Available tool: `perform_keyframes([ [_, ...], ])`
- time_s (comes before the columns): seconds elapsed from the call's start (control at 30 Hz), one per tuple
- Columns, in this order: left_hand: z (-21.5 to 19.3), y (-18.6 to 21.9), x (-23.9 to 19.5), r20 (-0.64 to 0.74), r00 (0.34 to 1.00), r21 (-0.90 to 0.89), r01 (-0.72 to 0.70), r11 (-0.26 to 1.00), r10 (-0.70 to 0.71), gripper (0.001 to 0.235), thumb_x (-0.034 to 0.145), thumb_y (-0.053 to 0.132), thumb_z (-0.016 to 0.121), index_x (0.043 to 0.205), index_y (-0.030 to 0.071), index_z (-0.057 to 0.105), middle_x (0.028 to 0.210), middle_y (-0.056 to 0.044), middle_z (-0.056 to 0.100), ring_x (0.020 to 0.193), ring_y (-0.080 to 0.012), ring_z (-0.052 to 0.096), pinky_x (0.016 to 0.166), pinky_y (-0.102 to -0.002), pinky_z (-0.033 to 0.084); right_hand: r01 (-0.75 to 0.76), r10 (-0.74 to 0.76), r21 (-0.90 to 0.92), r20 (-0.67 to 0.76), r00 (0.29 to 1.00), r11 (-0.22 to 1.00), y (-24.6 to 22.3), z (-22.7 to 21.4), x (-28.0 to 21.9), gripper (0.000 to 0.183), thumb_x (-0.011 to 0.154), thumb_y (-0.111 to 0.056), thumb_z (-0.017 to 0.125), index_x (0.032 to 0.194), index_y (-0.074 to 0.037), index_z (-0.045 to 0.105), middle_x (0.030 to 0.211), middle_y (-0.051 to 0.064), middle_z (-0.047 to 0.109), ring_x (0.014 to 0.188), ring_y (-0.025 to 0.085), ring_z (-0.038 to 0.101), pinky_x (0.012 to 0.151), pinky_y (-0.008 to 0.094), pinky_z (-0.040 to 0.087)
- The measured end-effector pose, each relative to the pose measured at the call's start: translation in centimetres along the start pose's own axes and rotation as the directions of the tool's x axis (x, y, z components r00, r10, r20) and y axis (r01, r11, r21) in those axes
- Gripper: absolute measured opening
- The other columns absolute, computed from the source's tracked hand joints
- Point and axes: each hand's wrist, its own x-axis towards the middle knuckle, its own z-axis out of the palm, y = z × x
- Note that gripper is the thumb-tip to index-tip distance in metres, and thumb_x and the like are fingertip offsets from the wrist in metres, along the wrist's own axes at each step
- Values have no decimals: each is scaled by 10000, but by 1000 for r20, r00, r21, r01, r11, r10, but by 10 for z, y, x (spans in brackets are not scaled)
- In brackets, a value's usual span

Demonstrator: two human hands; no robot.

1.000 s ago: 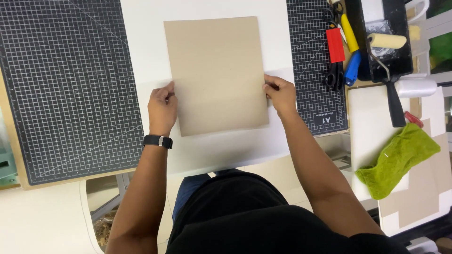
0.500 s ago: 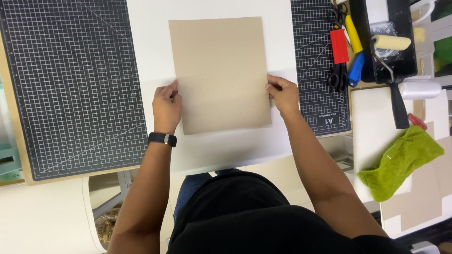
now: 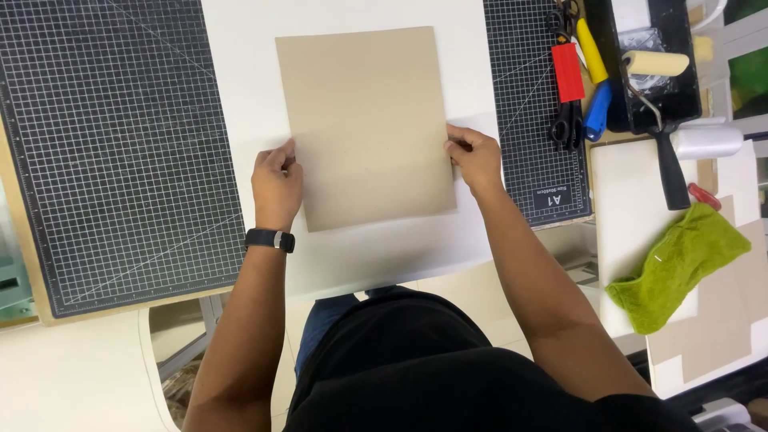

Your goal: Applying adhesive to cardboard panels using a roller and mounting them onto a larger white sheet, followed by smoothing with a squeegee.

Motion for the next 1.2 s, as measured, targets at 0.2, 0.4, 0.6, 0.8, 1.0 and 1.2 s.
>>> perform_keyframes([
  [0.2,2,-1,0,-6,1000,10,1,1000,-1,438,904,-70,554,1323,-22,672,1153,-206,616,1095,-346,690,922,-374,599,0,0,-8,1,1000,1000,-7,-2,-3,306,947,-33,712,1247,-93,734,1050,151,725,917,179,705,749,255,664],
  [0.4,3,-2,1,-11,1000,28,-3,1000,4,435,902,-77,551,1316,-28,675,1146,-211,620,1088,-352,693,915,-383,604,3,-3,-14,4,1000,1000,-11,-3,-5,309,943,-29,716,1246,-87,734,1043,164,725,912,189,708,746,260,666],
  [0.6,4,-3,1,-17,1000,68,-21,997,22,426,893,-74,562,1299,-33,685,1132,-213,617,1067,-356,699,896,-384,615,-3,3,2,2,1000,1000,-5,-2,-1,346,926,-17,725,1264,-95,726,1022,163,720,890,173,704,741,248,671],
  [0.8,2,1,1,-33,999,75,-35,997,37,392,895,-73,578,1267,-49,697,1110,-233,623,1042,-380,706,870,-404,626,0,0,11,16,1000,1000,-1,-3,2,348,927,-21,733,1262,-112,732,1027,180,717,899,183,699,753,264,671],
  [1.0,3,-1,1,-32,998,68,-46,997,48,413,891,-67,578,1287,-44,691,1105,-223,626,1037,-372,706,872,-404,622,-11,11,17,19,1000,1000,-2,-2,2,352,928,-23,738,1266,-121,729,1032,179,716,896,186,700,750,265,674],
  [1.2,6,-8,3,-29,999,83,-38,996,40,427,886,-66,577,1295,-28,693,1101,-203,630,1028,-338,712,866,-385,623,-5,5,5,18,1000,1000,5,-1,6,347,925,-21,734,1257,-123,733,1011,164,715,881,173,696,736,258,677],
])
